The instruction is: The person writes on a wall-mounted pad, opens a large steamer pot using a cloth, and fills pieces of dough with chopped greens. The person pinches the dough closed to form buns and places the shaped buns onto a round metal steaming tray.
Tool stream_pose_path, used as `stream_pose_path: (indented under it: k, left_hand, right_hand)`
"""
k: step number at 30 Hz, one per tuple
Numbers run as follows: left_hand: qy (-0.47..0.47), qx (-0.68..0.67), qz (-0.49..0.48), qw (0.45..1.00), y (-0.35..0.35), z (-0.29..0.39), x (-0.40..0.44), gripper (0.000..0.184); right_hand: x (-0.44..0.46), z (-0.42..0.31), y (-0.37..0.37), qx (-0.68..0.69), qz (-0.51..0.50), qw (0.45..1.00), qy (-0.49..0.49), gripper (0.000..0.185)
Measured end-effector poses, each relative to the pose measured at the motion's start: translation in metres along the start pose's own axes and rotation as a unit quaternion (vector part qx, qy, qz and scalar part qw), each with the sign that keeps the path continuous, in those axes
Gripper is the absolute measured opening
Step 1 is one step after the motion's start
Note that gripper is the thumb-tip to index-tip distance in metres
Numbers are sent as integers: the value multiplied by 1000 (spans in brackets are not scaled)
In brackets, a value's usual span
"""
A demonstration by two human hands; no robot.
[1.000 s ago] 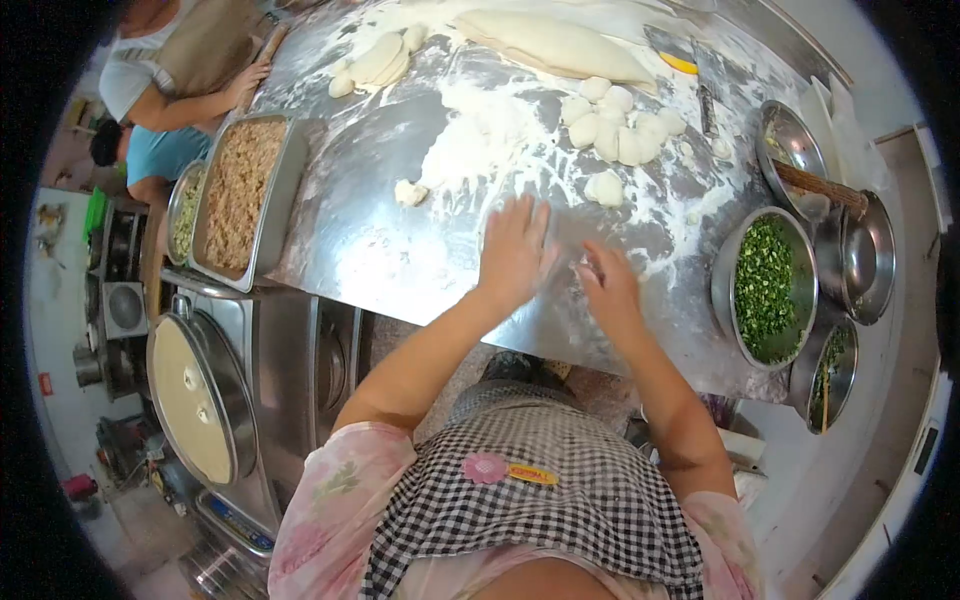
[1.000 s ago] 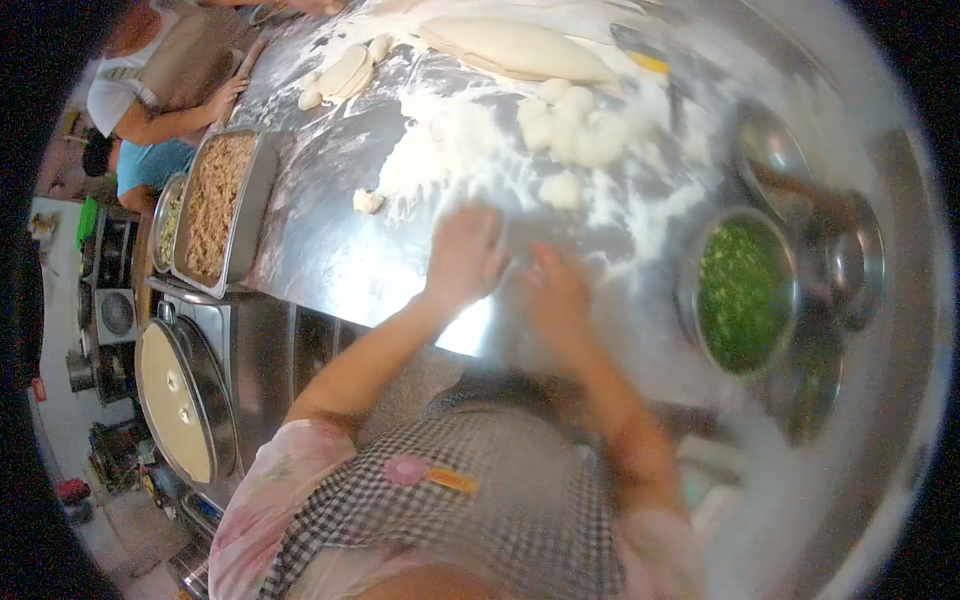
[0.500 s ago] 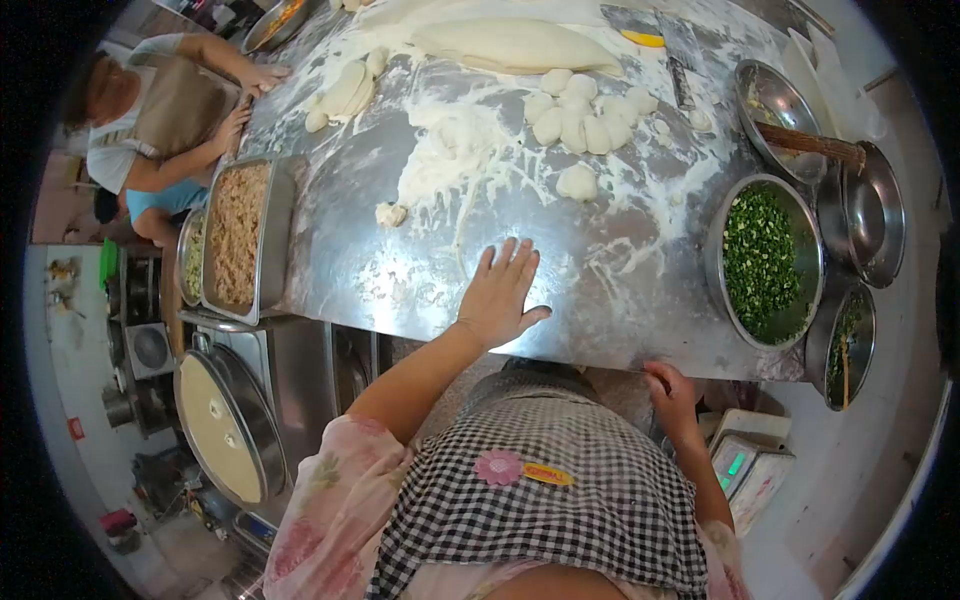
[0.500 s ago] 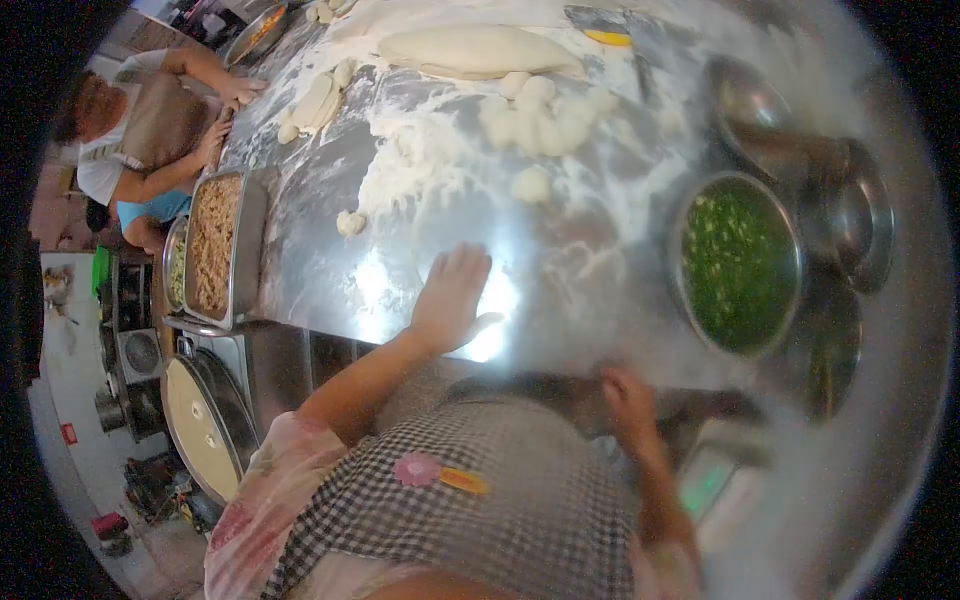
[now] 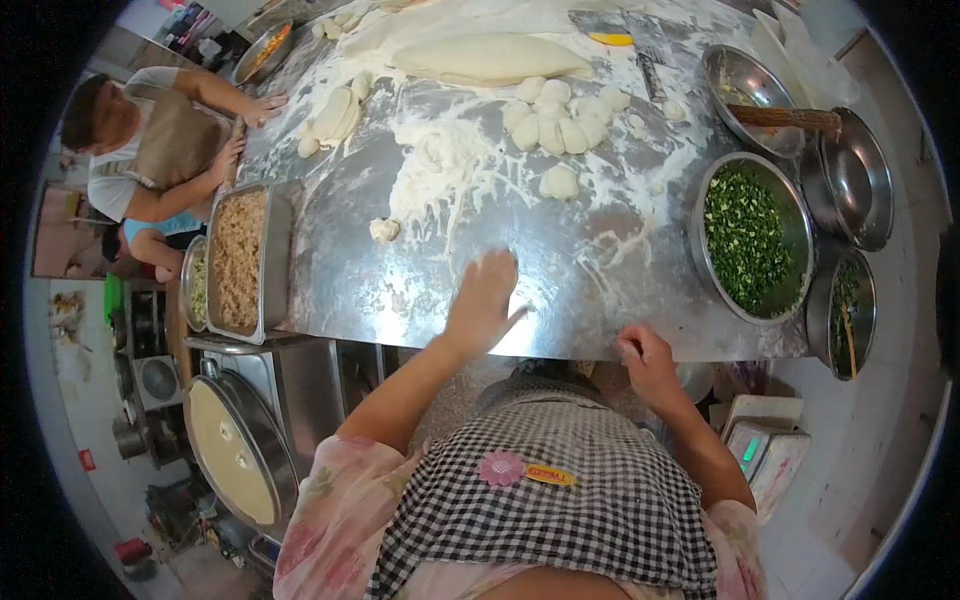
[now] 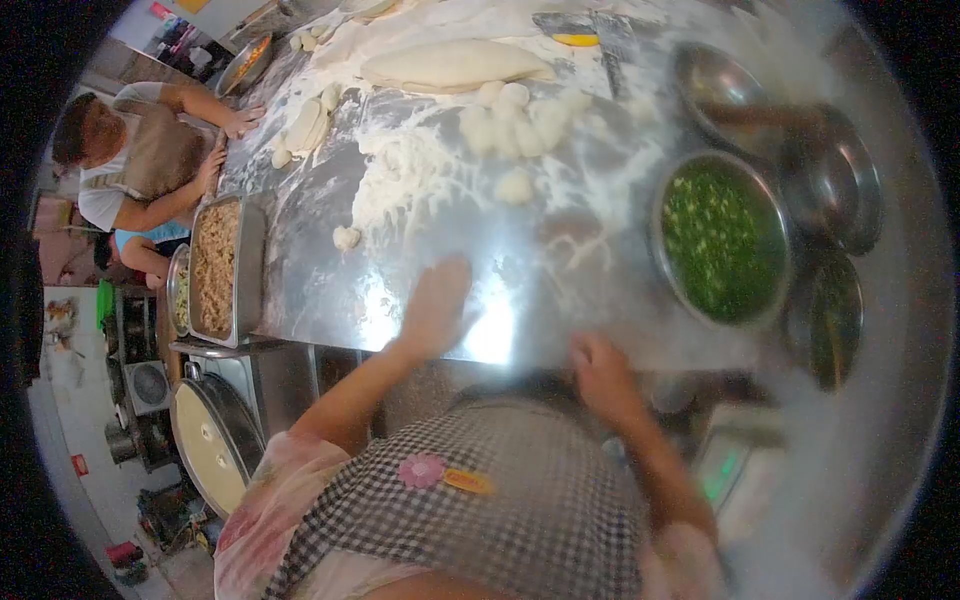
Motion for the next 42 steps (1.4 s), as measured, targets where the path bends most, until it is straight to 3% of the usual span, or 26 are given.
stream_pose_path:
  k: [3, 5, 7, 8, 10, 14, 15, 18, 19, 20, 21, 22, 23, 24, 25, 27, 28, 29, 30, 31, 33, 36, 38, 39, 40, 42]
  left_hand:
    - [-37, 21, 104, 994, -7, 4, -8, 54]
    - [-1, -171, 101, 980, -2, -27, 5, 45]
    - [61, -308, 272, 910, 34, -41, -3, 27]
    - [112, -292, 222, 924, 38, -42, -4, 24]
    - [212, -256, 119, 936, 35, -51, -7, 22]
    - [94, -272, 280, 916, 29, -39, -6, 20]
    - [132, -416, 198, 878, 21, -34, 0, 21]
    - [138, -588, 157, 781, 58, 11, -3, 19]
    - [148, -744, 150, 634, 87, 32, -13, 20]
    - [159, -865, 117, 461, 104, 48, -20, 21]
    - [159, -852, 106, 487, 95, 59, -13, 21]
    - [91, -721, 94, 680, 93, 69, -3, 19]
    - [28, -548, 117, 828, 93, 81, 4, 18]
    - [-57, -234, 86, 967, 81, 120, 24, 12]
    - [-146, 99, 124, 976, 69, 160, 45, 6]
    - [-188, -7, 100, 977, 62, 198, 62, 6]
    - [-262, -24, 166, 950, 62, 217, 67, 8]
    - [-333, -31, 232, 913, 62, 234, 70, 11]
    - [-321, -43, 215, 921, 57, 250, 79, 10]
    - [-306, -55, 198, 930, 53, 269, 87, 9]
    - [-274, -73, 164, 945, 49, 311, 106, 8]
    - [-278, -23, 140, 950, 51, 373, 130, 7]
    - [-351, 104, 162, 916, 62, 420, 143, 6]
    - [-280, -91, 82, 952, 48, 422, 156, 6]
    - [-191, -290, 37, 937, 33, 423, 168, 7]
    - [-116, -592, -14, 798, 17, 428, 176, 12]
  right_hand:
    - [9, -4, -20, -28, -48, 998, 38, 15]
    - [9, -12, -30, -52, -90, 992, 69, 16]
    - [20, -21, -40, -105, -124, 983, 90, 16]
    - [24, -26, -45, -131, -142, 976, 98, 17]
    - [33, -48, -47, -39, -97, 987, 121, 19]
    - [59, -67, -54, 1, -18, 991, 134, 24]
    - [68, -64, -53, 53, -17, 997, 61, 23]
    - [82, -94, -28, 218, -31, 970, -106, 19]
    - [79, -118, -11, 278, -45, 952, -121, 18]
    - [78, -132, -20, 360, -1, 933, 21, 16]
    - [72, -135, -4, 310, 30, 950, 31, 17]
    - [66, -137, 9, 268, 24, 963, 15, 23]
    - [59, -137, 26, 207, 31, 977, 42, 22]
    - [55, -116, 43, 142, 83, 985, 49, 20]
    - [37, -76, 84, 59, 158, 985, 33, 19]
    - [0, -47, 149, -141, 277, 945, 99, 21]
    - [-17, -12, 186, -45, 284, 957, -28, 25]
    - [-37, 19, 230, -216, 298, 924, -108, 25]
    - [-59, 55, 270, -286, 325, 893, -126, 24]
    - [-77, 87, 311, -343, 291, 866, -217, 29]
    - [-105, 136, 374, -496, 255, 780, -284, 25]
    - [-114, 214, 413, -595, 113, 753, -259, 24]
    - [-114, 238, 421, -585, 84, 778, -213, 23]
    - [-115, 251, 430, -563, 75, 795, -212, 23]
    - [-115, 248, 440, -542, 64, 811, -211, 22]
    - [-127, 203, 465, -452, -13, 879, -153, 20]
Point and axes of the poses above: each hand's wrist, its own x-axis towards the middle knuckle, its own y-axis out of the back of the hand, z = x × y, the point moved 5 cm from there along x, towards the middle knuckle, and after that the axes turned 5 degrees about -x, right-handed, at the moved point
